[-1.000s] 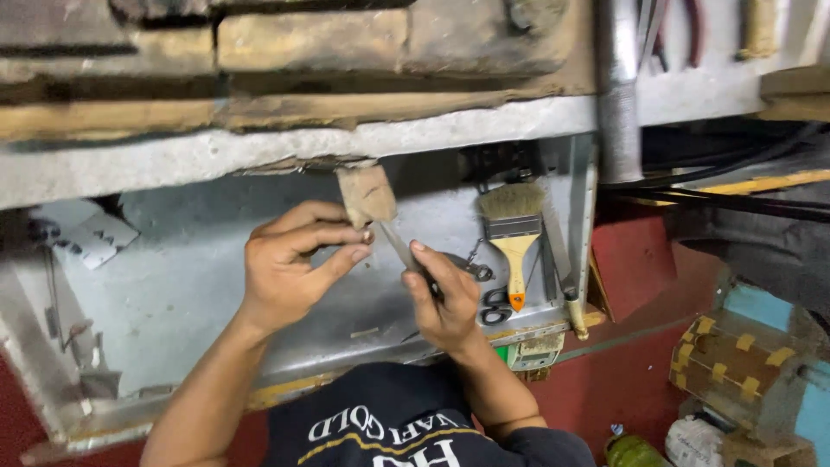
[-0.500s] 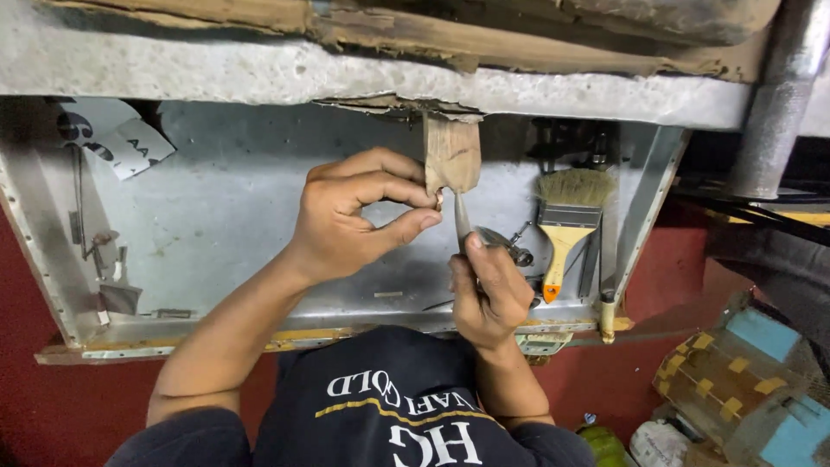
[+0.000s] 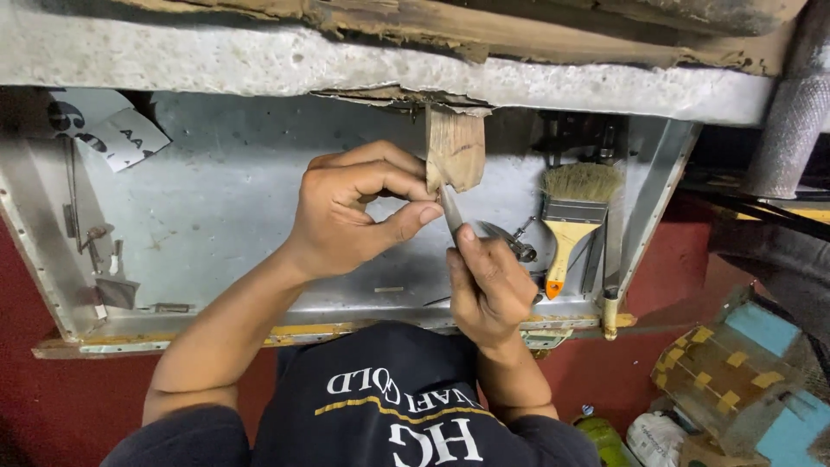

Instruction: Filing a small metal ring on a jewelry bench pin using a needle file to smooth the surface.

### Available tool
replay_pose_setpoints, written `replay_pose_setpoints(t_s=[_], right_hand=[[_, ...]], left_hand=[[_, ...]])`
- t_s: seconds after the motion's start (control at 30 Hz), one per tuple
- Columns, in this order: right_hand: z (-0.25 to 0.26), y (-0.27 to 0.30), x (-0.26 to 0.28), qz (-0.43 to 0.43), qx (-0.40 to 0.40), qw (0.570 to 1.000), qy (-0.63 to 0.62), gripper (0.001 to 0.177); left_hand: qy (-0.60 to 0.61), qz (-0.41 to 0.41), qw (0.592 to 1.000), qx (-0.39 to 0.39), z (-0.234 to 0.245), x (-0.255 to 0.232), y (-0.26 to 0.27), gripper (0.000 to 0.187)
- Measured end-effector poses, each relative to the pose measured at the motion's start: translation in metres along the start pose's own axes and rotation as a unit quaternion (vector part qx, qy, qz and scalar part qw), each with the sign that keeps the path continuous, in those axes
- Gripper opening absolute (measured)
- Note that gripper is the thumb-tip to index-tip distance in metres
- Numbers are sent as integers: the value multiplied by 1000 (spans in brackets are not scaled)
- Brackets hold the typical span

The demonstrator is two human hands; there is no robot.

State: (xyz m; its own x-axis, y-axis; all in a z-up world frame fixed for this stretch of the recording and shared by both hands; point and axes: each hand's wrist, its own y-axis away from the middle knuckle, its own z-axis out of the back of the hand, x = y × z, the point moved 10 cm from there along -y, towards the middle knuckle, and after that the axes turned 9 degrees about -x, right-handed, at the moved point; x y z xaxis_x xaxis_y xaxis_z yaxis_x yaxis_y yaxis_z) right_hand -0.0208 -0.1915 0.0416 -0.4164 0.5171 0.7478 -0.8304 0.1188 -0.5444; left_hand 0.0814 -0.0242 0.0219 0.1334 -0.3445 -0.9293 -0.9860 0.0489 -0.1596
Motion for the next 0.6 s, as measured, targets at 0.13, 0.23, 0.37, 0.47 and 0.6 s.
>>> replay_pose_setpoints(t_s=[0.13,0.23,0.37,0.47,0.6], right_hand=[[0,-2,-9,-25,10,998,-51,31],[2,14,-27,-108,5,984,-142,31],[-7,24,-31,-135,20,973,-184,32],[-11,26,-30,-139,30,972,-185,32],[-17,23,-27,-132,30,972,-191,32]], left_hand=[[38,44,998,2,-2,8,6,8],[65,71,995,-22,0,15,9,10],[57,71,996,-20,2,18,11,11],[44,50,998,-23,6,13,9,11],[21,19,999,-17,9,6,5,9]])
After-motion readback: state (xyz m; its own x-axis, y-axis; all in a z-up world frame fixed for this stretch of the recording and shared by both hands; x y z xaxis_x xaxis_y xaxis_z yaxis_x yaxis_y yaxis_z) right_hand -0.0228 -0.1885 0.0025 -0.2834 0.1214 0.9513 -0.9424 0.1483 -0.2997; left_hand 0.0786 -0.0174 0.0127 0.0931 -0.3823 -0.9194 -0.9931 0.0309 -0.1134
